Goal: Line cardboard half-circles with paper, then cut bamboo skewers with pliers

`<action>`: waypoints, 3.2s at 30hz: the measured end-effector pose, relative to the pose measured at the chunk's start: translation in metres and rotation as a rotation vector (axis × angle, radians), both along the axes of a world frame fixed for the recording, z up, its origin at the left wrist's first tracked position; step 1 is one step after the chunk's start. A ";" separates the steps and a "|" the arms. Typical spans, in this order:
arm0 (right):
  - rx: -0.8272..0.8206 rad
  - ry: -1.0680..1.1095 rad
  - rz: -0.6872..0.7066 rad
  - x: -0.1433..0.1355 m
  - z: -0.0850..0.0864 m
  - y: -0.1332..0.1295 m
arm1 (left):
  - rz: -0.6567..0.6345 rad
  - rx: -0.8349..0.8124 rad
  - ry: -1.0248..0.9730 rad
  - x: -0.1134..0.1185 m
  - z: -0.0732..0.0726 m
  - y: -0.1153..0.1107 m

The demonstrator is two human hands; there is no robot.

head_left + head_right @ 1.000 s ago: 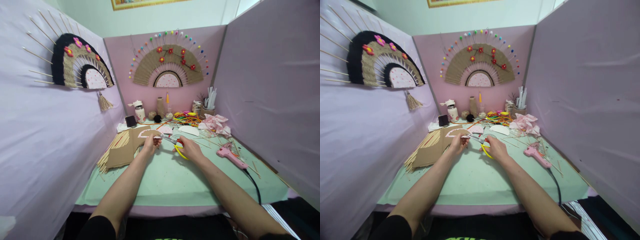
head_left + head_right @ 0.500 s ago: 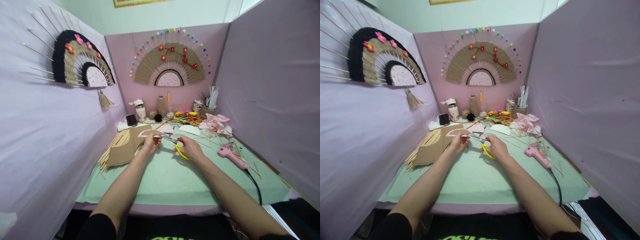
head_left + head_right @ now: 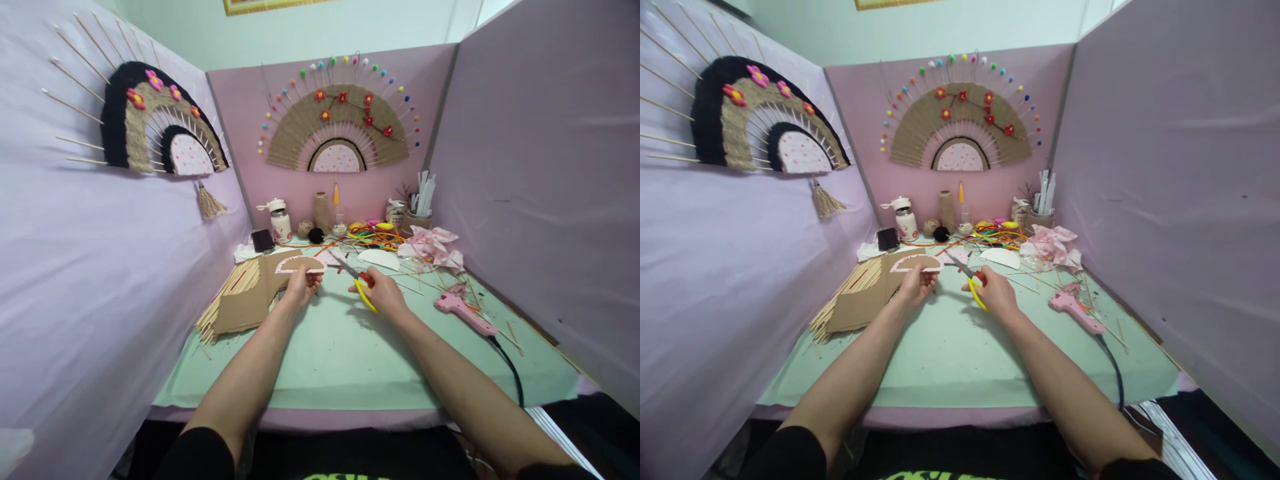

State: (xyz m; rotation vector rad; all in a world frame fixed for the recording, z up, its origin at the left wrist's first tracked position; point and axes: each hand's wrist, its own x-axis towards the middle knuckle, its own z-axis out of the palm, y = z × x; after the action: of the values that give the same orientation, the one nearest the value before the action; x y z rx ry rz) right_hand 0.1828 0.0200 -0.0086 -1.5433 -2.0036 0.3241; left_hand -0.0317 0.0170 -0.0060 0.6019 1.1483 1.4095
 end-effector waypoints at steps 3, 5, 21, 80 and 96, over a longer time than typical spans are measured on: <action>0.012 0.077 -0.169 0.008 0.000 0.010 | 0.029 0.082 -0.019 0.001 0.000 0.000; -0.023 0.070 -0.245 0.013 0.000 0.016 | 0.018 0.140 -0.039 0.003 0.001 0.000; -0.117 -0.323 -0.228 0.026 -0.012 0.030 | -0.158 0.352 0.208 0.014 -0.001 -0.009; -0.246 0.809 0.445 -0.002 -0.004 0.008 | -0.142 -0.102 -0.158 0.016 0.008 -0.011; -0.269 0.597 0.305 0.005 0.002 0.008 | -0.390 0.138 0.082 0.003 -0.006 -0.005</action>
State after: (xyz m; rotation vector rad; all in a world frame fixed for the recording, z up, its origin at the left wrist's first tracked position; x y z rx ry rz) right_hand 0.1881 0.0277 -0.0064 -1.0948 -1.7430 1.0765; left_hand -0.0292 0.0123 -0.0119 0.9346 0.9389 1.1398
